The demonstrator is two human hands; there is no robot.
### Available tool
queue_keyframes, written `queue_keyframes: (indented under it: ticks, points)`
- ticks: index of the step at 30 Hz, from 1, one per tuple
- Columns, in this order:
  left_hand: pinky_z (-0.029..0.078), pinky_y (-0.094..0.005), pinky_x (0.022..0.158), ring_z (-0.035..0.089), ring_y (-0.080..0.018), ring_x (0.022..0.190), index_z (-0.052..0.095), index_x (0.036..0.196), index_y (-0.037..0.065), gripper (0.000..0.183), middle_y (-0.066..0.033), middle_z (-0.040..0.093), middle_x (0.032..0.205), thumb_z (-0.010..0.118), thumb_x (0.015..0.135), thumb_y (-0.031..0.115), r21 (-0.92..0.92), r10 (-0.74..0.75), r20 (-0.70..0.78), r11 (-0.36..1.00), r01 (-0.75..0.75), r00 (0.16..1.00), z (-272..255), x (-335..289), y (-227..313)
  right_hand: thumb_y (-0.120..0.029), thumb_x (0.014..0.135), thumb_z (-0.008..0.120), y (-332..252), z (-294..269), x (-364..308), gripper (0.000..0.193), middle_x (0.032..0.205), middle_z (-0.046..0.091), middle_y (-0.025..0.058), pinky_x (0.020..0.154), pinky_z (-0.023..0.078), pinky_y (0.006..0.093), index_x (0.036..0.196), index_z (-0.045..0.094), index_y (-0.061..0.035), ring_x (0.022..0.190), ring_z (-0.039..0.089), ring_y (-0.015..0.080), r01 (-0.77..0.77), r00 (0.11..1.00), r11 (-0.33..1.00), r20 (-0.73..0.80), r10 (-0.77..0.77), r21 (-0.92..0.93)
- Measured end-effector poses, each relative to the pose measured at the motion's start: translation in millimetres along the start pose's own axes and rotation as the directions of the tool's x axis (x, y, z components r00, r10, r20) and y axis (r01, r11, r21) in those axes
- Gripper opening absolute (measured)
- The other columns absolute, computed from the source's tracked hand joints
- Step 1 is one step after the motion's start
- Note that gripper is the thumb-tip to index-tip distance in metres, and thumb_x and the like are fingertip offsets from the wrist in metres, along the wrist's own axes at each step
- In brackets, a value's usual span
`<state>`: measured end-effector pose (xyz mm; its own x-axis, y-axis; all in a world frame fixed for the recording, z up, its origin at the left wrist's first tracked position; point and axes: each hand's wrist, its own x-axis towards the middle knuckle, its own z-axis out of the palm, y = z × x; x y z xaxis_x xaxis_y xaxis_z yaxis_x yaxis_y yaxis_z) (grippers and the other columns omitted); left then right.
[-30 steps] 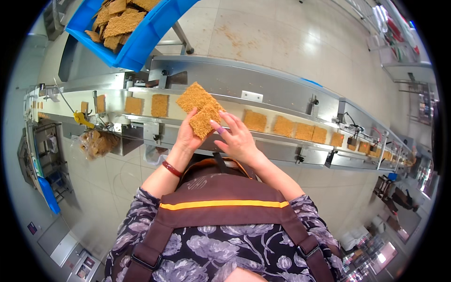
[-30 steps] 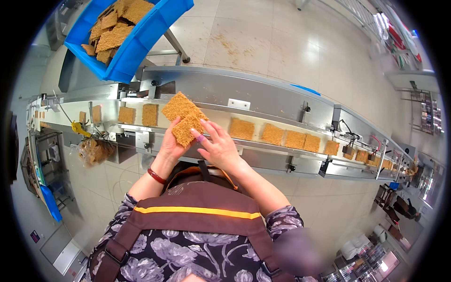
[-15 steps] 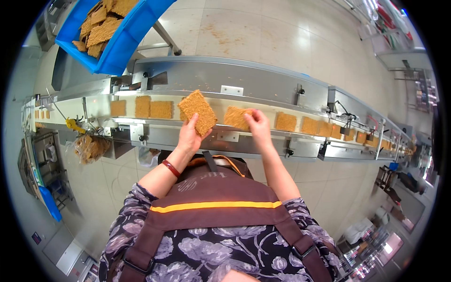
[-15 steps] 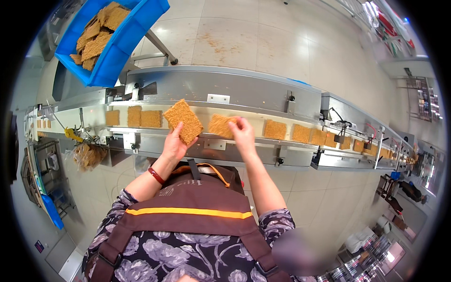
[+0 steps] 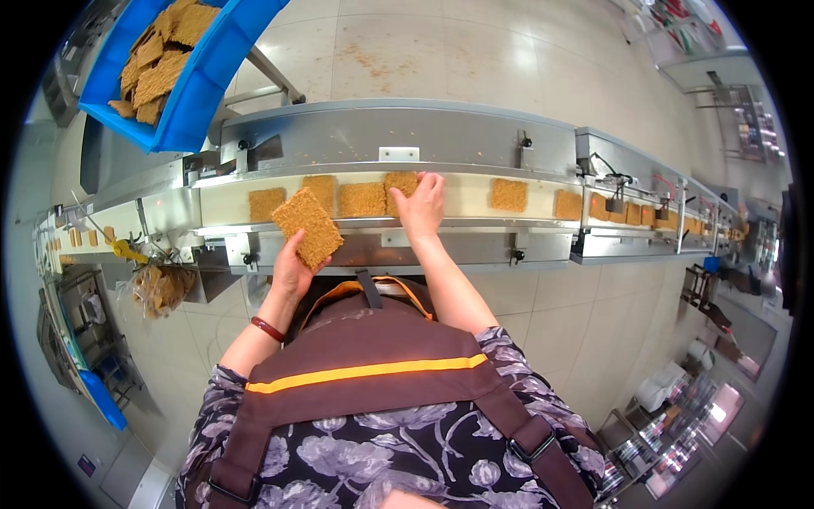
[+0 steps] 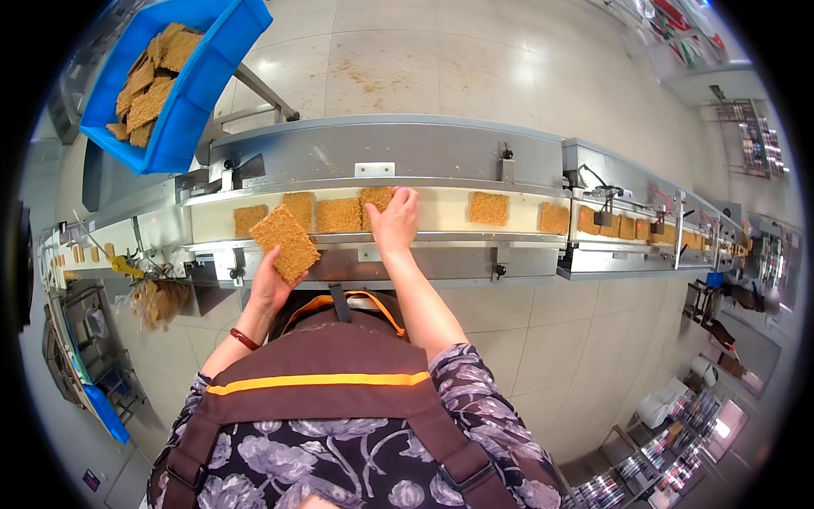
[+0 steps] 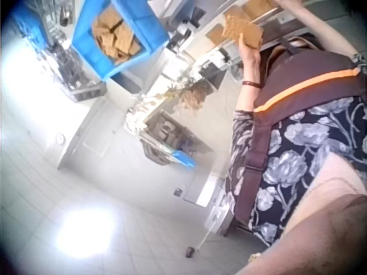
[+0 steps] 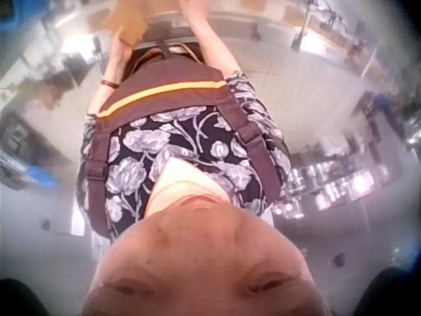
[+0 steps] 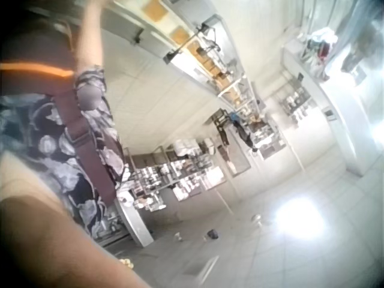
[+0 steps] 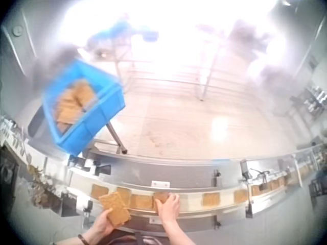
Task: The person repeatedly picks rectangular biscuits from a blue bin and places them onto a moving conveyor belt. The person handles the biscuits by hand, arranging them in a single file as the belt advances. The task continues throughout the clip with no other objects or tools used.
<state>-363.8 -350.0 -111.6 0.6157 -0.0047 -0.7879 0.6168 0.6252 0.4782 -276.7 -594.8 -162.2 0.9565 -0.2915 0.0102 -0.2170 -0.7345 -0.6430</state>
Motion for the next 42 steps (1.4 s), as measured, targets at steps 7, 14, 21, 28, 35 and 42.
queue_keyframes:
  ticks: [7, 14, 21, 28, 35, 42]
  points:
    - [0.050, -0.0463, 0.082, 0.056, -0.0266, 0.111, 0.046, 0.125, 0.014, 0.038, -0.0088, 0.056, 0.123, 0.052, 0.093, 0.034, 0.011, -0.053, 0.022, 0.999, 0.053, 0.998, 4, 9, 8, -0.019, 0.082, 0.068, 100, -54, 18, 0.033, 0.095, 0.061, 0.0115, 0.074, 0.049, 0.0362, 0.108, 0.051, -0.0048, 0.083, 0.059, 0.0228, -0.435, 0.868, 0.622, 0.119, 0.482, 0.650]
    - [0.049, -0.0460, 0.082, 0.056, -0.0262, 0.111, 0.045, 0.126, 0.015, 0.038, -0.0082, 0.057, 0.123, 0.051, 0.093, 0.034, 0.056, -0.074, 0.026, 0.996, 0.072, 0.997, 9, 14, 15, -0.030, 0.076, 0.071, 81, -88, 27, 0.033, 0.109, 0.053, 0.0069, 0.086, 0.041, 0.0429, 0.100, 0.060, -0.0104, 0.105, 0.049, 0.0265, 0.000, 0.975, 0.924, -0.205, -0.085, -0.384]
    - [0.049, -0.0459, 0.082, 0.056, -0.0260, 0.110, 0.045, 0.126, 0.014, 0.038, -0.0085, 0.057, 0.123, 0.050, 0.093, 0.033, 0.079, -0.115, 0.044, 0.991, 0.111, 0.992, 22, 11, 12, -0.034, 0.074, 0.075, 26, -35, 14, 0.041, 0.105, 0.054, 0.0085, 0.083, 0.044, 0.0396, 0.099, 0.058, -0.0070, 0.097, 0.052, 0.0266, 0.126, 0.986, 0.942, -0.064, -0.153, -0.312]
    - [0.050, -0.0445, 0.082, 0.056, -0.0257, 0.112, 0.045, 0.127, 0.012, 0.040, -0.0094, 0.057, 0.123, 0.050, 0.094, 0.033, 0.088, -0.137, 0.058, 0.987, 0.131, 0.989, 25, 13, 14, -0.018, 0.080, 0.071, 114, -68, 32, 0.039, 0.096, 0.060, 0.0118, 0.074, 0.049, 0.0336, 0.109, 0.052, -0.0009, 0.081, 0.058, 0.0201, -0.272, 0.947, 0.904, -0.072, 0.312, 0.329]
    - [0.054, -0.0428, 0.077, 0.060, -0.0250, 0.106, 0.044, 0.129, 0.009, 0.042, -0.0106, 0.057, 0.121, 0.054, 0.092, 0.024, 0.204, -0.235, 0.203, 0.960, 0.194, 0.951, 39, 20, 19, -0.027, 0.076, 0.074, 82, -116, 31, 0.036, 0.100, 0.058, 0.0106, 0.083, 0.047, 0.0421, 0.101, 0.059, -0.0071, 0.098, 0.056, 0.0294, 0.024, 0.994, 0.895, -0.087, -0.070, -0.445]
    - [0.057, -0.0321, 0.069, 0.062, -0.0191, 0.097, 0.047, 0.126, 0.007, 0.042, -0.0081, 0.059, 0.113, 0.061, 0.088, 0.018, 0.590, -0.277, 0.341, 0.807, 0.025, 0.898, 79, 29, 11, -0.031, 0.079, 0.074, -14, -55, 12, 0.050, 0.105, 0.064, 0.0125, 0.082, 0.050, 0.0347, 0.116, 0.055, -0.0035, 0.096, 0.062, 0.0236, -0.172, 0.824, 0.915, 0.562, -0.069, 0.364]
